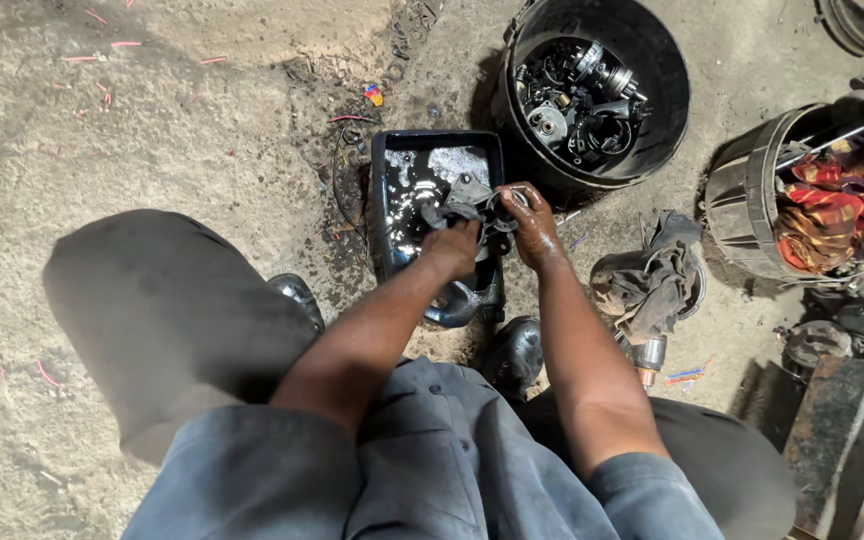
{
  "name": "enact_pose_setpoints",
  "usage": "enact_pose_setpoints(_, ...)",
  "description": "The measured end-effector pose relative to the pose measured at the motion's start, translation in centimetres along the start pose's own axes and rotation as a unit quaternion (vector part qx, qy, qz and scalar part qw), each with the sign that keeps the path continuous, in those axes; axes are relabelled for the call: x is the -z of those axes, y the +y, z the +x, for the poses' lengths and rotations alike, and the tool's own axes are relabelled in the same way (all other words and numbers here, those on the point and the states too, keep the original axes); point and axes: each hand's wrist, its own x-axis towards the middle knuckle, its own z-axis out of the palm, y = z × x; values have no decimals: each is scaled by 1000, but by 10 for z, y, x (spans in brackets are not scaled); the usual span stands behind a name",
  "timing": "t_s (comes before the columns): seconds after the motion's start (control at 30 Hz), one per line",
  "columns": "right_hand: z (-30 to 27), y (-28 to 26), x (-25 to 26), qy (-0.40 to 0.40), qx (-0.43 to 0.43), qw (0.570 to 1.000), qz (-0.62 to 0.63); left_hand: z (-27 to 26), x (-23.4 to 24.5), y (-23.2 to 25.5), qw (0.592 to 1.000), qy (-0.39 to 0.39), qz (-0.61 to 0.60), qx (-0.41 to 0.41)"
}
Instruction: The person sits on the floor and scrubs a metal mechanical part in a black plastic container filled with soapy water. They use a cloth to wipe the part, rinse it, and place it on the floor before retrieving another part from a bucket.
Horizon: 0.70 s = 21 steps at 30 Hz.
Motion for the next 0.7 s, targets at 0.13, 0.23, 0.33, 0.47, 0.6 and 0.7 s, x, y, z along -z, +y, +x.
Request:
enact_pose_setpoints(0.13,0,-5,0,47,4,999,-20,-6,10,10,820,-102,-562,31)
enact_pose_setpoints(0.23,-3,1,1,28,21,999,-32,-23,9,6,872,-105,-476,46)
enact_pose_setpoints(0.33,2,1,3,-39,44,995,-83,-32,16,-2,992,-99,-77,6)
enact_pose_setpoints(0.47,18,1,-8,-48,31,990,-133,-21,49,-26,995,-16,102,-13)
enact_pose_setpoints(0.6,18,4,-4,17,46,997,-67,13,81,-44,990,113,-9,85)
enact_pose_setpoints(0.7,18,3,-5,3,57,996,-67,37,89,-64,982,172,16,75)
